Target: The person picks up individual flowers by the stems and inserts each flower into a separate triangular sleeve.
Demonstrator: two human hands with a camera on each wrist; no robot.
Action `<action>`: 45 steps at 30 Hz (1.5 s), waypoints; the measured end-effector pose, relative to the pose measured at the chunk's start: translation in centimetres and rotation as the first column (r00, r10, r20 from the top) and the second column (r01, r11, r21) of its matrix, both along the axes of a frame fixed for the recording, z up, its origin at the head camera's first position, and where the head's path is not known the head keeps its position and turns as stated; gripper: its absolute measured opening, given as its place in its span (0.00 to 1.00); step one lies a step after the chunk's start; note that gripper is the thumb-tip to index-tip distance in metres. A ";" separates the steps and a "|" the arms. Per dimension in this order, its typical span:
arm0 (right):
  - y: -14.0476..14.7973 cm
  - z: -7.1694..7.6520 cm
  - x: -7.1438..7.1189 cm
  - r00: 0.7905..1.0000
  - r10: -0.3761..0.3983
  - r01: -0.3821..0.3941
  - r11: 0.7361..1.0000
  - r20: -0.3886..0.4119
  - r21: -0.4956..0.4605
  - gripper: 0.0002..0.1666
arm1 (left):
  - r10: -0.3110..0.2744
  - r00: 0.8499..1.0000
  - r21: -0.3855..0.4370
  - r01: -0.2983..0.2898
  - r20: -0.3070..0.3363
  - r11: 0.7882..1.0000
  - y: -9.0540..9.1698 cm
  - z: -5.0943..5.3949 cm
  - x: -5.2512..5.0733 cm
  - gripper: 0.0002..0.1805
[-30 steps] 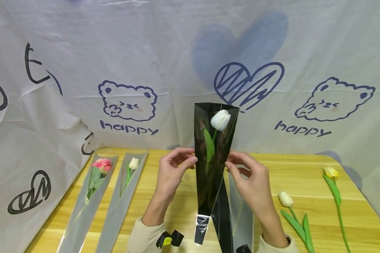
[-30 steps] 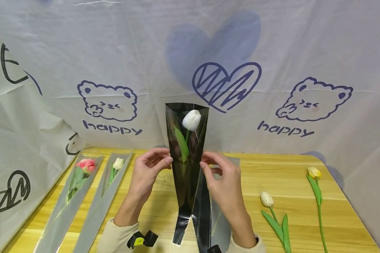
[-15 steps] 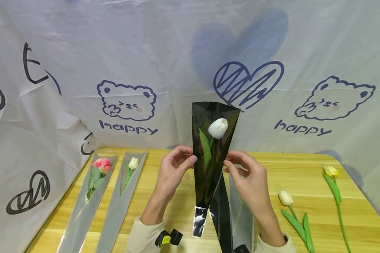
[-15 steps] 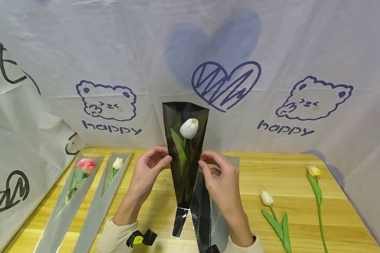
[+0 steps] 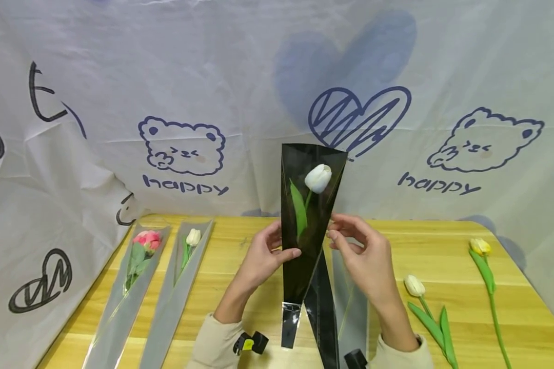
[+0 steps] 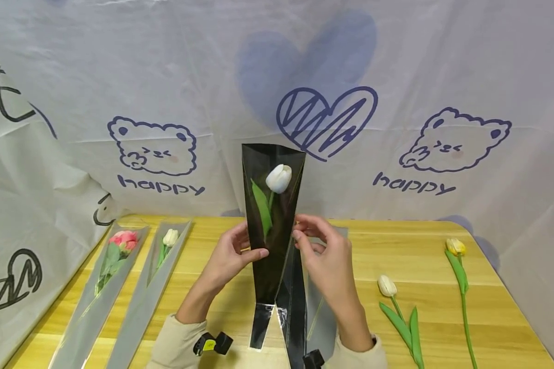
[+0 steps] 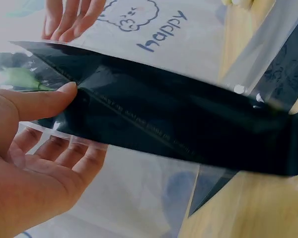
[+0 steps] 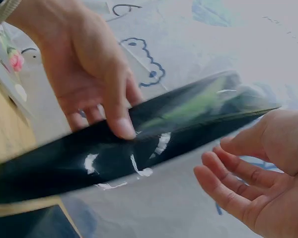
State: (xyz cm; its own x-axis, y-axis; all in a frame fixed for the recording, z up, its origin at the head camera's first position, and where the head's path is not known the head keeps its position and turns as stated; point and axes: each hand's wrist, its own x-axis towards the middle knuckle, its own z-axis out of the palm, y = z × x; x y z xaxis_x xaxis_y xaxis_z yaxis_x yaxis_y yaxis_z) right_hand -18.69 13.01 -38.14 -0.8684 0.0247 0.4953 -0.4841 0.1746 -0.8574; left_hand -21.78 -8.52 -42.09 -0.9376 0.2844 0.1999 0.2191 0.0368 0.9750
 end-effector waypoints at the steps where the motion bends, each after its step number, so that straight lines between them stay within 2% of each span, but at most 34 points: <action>1: 0.4 0.1 0.0 1.000 -0.004 0.004 1.000 0.000 0.003 0.15 | 0.012 1.000 -0.013 -0.012 0.009 1.000 -0.1 0.0 -0.1 0.32; 3: 1.4 0.4 -0.1 1.000 -0.022 0.022 1.000 0.006 0.007 0.14 | 0.035 0.999 -0.026 -0.034 0.036 0.999 -0.6 0.0 -0.2 0.31; 7: 3.9 0.6 0.1 0.992 -0.118 0.115 0.991 0.040 0.066 0.14 | 0.056 0.993 -0.032 -0.053 0.106 0.998 -1.7 -0.5 -0.7 0.30; 12: 6.8 0.2 0.4 0.970 -0.227 0.207 0.959 0.087 0.193 0.14 | 0.028 0.978 -0.105 -0.007 0.206 0.994 -2.9 -2.1 -1.2 0.32; 15: 8.0 -0.1 0.5 0.960 -0.261 0.231 0.942 0.099 0.242 0.14 | 0.051 0.963 -0.189 0.000 0.264 0.982 -3.6 -3.1 -1.5 0.38; 18: 8.7 -0.2 0.7 0.956 -0.273 0.236 0.933 0.104 0.273 0.14 | 0.101 0.934 -0.253 -0.012 0.342 0.967 -4.4 -3.8 -1.5 0.47; 21: 9.3 -0.2 0.8 0.954 -0.277 0.236 0.928 0.110 0.289 0.14 | 0.134 0.911 -0.323 -0.001 0.390 0.947 -5.1 -4.2 -1.3 0.54; 23: 9.6 -0.3 0.9 0.952 -0.284 0.239 0.923 0.113 0.301 0.15 | 0.155 0.899 -0.363 0.005 0.409 0.932 -5.5 -4.3 -1.1 0.53; 29: 10.6 -0.4 1.2 0.942 -0.309 0.249 0.907 0.134 0.341 0.15 | 0.217 0.905 -0.511 0.000 0.365 0.859 -5.8 -4.0 -0.6 0.36; 32: 11.1 -0.4 1.4 0.933 -0.329 0.261 0.898 0.148 0.355 0.16 | 0.271 0.914 -0.626 -0.025 0.301 0.780 -5.8 -3.6 -0.5 0.34; 34: 11.5 -0.3 1.6 0.929 -0.338 0.268 0.894 0.149 0.359 0.16 | 0.309 0.919 -0.687 -0.060 0.245 0.724 -5.8 -3.0 -0.4 0.33; 36: 12.0 -0.1 1.8 0.927 -0.345 0.276 0.893 0.146 0.357 0.16 | 0.332 0.927 -0.730 -0.103 0.176 0.675 -5.8 -2.2 -0.4 0.31; 37: 12.2 0.0 2.0 0.927 -0.346 0.278 0.894 0.147 0.352 0.16 | 0.333 0.932 -0.743 -0.124 0.140 0.658 -5.6 -1.8 -0.4 0.29; 39: 12.8 0.1 2.3 0.925 -0.352 0.285 0.894 0.146 0.346 0.17 | 0.326 0.942 -0.738 -0.165 0.078 0.654 -5.0 -1.3 -0.4 0.24; 41: 13.5 0.2 2.7 0.922 -0.359 0.294 0.894 0.147 0.339 0.17 | 0.300 0.954 -0.729 -0.187 0.025 0.658 -3.8 -1.4 -0.5 0.20; 43: 14.3 0.3 3.1 0.916 -0.373 0.305 0.886 0.145 0.349 0.18 | 0.257 0.966 -0.713 -0.190 -0.014 0.675 -2.2 -1.9 -0.8 0.16; 44: 14.8 0.3 3.3 0.914 -0.380 0.309 0.879 0.142 0.364 0.18 | 0.238 0.971 -0.701 -0.178 -0.011 0.691 -1.3 -2.2 -0.9 0.15; 45: 15.3 0.3 3.5 0.912 -0.384 0.306 0.871 0.145 0.385 0.18 | 0.220 0.975 -0.698 -0.165 -0.012 0.696 -0.4 -2.5 -1.0 0.16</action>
